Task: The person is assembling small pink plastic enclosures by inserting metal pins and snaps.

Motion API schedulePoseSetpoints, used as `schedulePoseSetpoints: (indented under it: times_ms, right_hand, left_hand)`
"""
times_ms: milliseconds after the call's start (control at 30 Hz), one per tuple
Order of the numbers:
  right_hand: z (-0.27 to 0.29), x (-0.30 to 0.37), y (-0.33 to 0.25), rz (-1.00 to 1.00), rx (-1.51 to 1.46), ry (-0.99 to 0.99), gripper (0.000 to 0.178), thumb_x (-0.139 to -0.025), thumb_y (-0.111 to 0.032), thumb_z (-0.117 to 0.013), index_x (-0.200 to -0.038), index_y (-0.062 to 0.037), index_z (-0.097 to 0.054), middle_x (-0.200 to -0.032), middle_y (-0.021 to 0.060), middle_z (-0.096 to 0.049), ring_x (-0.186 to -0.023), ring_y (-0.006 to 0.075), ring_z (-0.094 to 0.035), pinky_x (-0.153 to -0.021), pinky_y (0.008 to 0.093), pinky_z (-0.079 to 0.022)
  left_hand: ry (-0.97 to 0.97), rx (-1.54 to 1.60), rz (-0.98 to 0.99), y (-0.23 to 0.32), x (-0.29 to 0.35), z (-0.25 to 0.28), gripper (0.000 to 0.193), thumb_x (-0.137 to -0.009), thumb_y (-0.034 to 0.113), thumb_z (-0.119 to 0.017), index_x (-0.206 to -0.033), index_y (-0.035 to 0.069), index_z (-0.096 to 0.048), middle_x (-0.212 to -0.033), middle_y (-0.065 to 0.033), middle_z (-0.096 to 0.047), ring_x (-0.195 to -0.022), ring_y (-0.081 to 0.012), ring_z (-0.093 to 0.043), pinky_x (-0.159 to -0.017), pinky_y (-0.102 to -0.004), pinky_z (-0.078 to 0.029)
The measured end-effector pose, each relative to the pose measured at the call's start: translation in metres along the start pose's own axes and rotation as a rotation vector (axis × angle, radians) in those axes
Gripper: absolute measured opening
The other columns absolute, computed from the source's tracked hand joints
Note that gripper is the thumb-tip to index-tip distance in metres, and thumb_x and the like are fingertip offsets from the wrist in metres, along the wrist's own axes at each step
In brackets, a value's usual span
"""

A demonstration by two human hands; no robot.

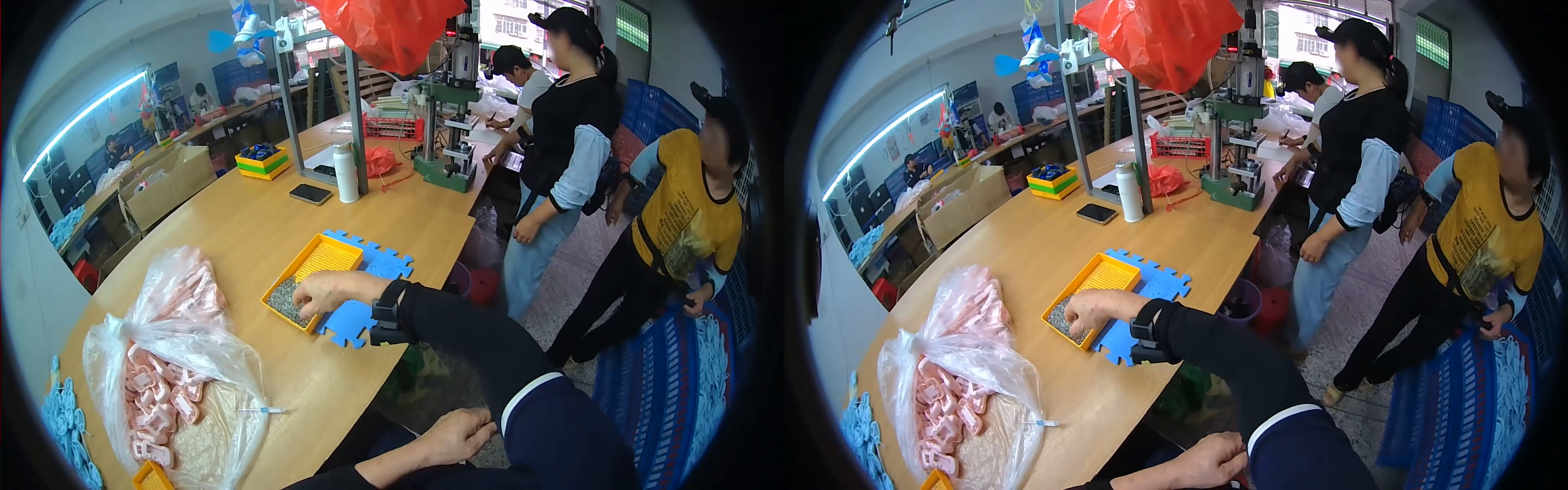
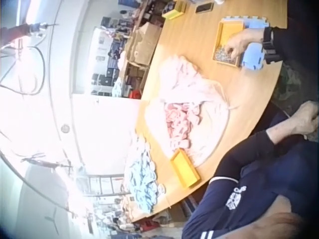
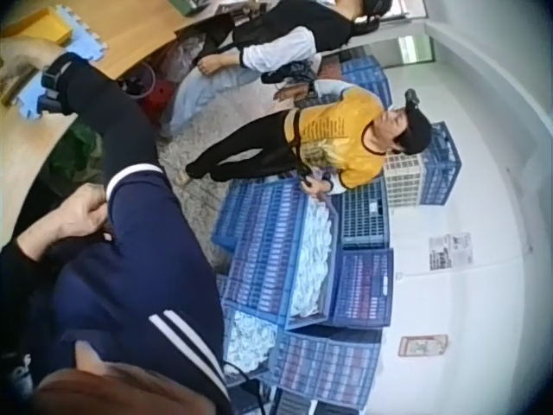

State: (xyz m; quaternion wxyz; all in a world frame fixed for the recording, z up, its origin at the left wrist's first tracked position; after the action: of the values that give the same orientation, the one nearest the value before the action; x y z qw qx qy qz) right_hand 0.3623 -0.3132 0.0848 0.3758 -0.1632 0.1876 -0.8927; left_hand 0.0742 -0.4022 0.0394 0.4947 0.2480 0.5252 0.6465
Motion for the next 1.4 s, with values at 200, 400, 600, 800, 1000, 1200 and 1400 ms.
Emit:
schedulePoseSetpoints:
  times_ms: [200, 400, 600, 800, 1000, 1200, 1400]
  right_hand:
    - [0.009, -0.013, 0.004, 0.013, -0.112, 0.134, 0.043, -0.084, -0.031, -0.062, -0.117, -0.0038, -0.061, -0.106, 0.0152, -0.067, -0.1, 0.0269, -0.063, -0.087, 0.0351, -0.05]
    - [0.006, -0.002, -0.03, 0.163, -0.289, 0.242, 0.041, -0.086, -0.026, -0.062, -0.116, 0.0021, -0.06, -0.107, 0.0143, -0.067, -0.096, 0.0242, -0.064, -0.088, 0.032, -0.049]
    - [-0.005, 0.014, -0.042, 0.24, -1.066, 0.379, 0.036, -0.095, -0.024, -0.056, -0.119, 0.0028, -0.055, -0.106, 0.0112, -0.067, -0.092, 0.0177, -0.065, -0.08, 0.0274, -0.052]
    - [-0.062, -0.014, -0.11, 0.246, -1.77, 0.393, 0.049, -0.096, -0.042, -0.05, -0.124, -0.0015, -0.049, -0.112, 0.0124, -0.062, -0.099, 0.0184, -0.062, -0.085, 0.0316, -0.052]
    - [-0.109, -0.041, -0.17, 0.37, -1.763, 0.282, 0.068, -0.095, -0.058, -0.041, -0.133, -0.0016, -0.042, -0.125, 0.0086, -0.052, -0.117, 0.018, -0.048, -0.099, 0.0285, -0.039]
    - [-0.116, -0.041, -0.183, 0.283, -1.679, 0.38, 0.079, -0.092, -0.064, -0.039, -0.139, -0.0001, -0.037, -0.129, 0.0075, -0.049, -0.118, 0.018, -0.046, -0.101, 0.0309, -0.036]
    - [-0.12, -0.031, -0.152, 0.176, -1.551, 0.234, 0.077, -0.094, -0.062, -0.038, -0.14, -0.0001, -0.037, -0.133, 0.0092, -0.048, -0.122, 0.0174, -0.046, -0.102, 0.0331, -0.036]
  left_hand:
    - [-0.217, 0.354, 0.274, -0.027, 0.01, -0.028, 0.026, -0.091, 0.02, -0.056, -0.08, -0.003, -0.059, -0.062, -0.0105, -0.058, -0.059, -0.022, -0.059, -0.056, -0.0387, -0.046]
    - [-0.124, 0.203, 0.089, 0.022, 0.057, 0.042, 0.027, -0.099, 0.019, -0.045, -0.113, 0.002, -0.061, -0.108, -0.0138, -0.065, -0.103, -0.0247, -0.061, -0.092, -0.0338, -0.046]
    - [1.168, -0.344, 0.08, 0.036, 0.166, 0.196, 0.031, -0.088, 0.003, -0.051, -0.118, 0.001, -0.057, -0.112, -0.0156, -0.06, -0.107, -0.0277, -0.057, -0.093, -0.0352, -0.043]
    - [1.274, -0.923, -0.009, 0.03, 0.19, 0.218, 0.079, -0.091, 0.05, -0.049, -0.146, -0.001, -0.025, -0.152, -0.0223, -0.019, -0.141, -0.0356, -0.019, -0.113, -0.043, -0.017]
    - [1.455, -0.716, -0.047, 0.019, 0.2, 0.232, 0.078, -0.093, 0.053, -0.044, -0.146, 0.001, -0.025, -0.151, -0.0238, -0.019, -0.141, -0.0377, -0.017, -0.114, -0.0445, -0.013]
    - [1.514, 0.02, 0.06, 0.021, 0.218, 0.237, 0.063, -0.097, 0.041, -0.038, -0.143, -0.002, -0.032, -0.15, -0.0213, -0.025, -0.14, -0.0325, -0.021, -0.114, -0.0405, -0.015]
    - [1.205, -0.757, 0.28, 0.038, 0.258, 0.223, 0.051, -0.079, 0.006, -0.065, -0.129, 0.004, -0.053, -0.137, -0.0193, -0.044, -0.124, -0.0335, -0.046, -0.102, -0.0392, -0.037]
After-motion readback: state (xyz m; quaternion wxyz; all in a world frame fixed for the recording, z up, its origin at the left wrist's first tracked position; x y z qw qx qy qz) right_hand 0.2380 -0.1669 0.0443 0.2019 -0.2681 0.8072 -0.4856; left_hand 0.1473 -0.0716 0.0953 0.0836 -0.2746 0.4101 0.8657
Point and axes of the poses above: each hand's wrist, its own x-axis away from the middle knuckle, its own z-axis out of the back of the hand, y = z × x, the point moved 6 cm from there along -x, towards the middle knuckle
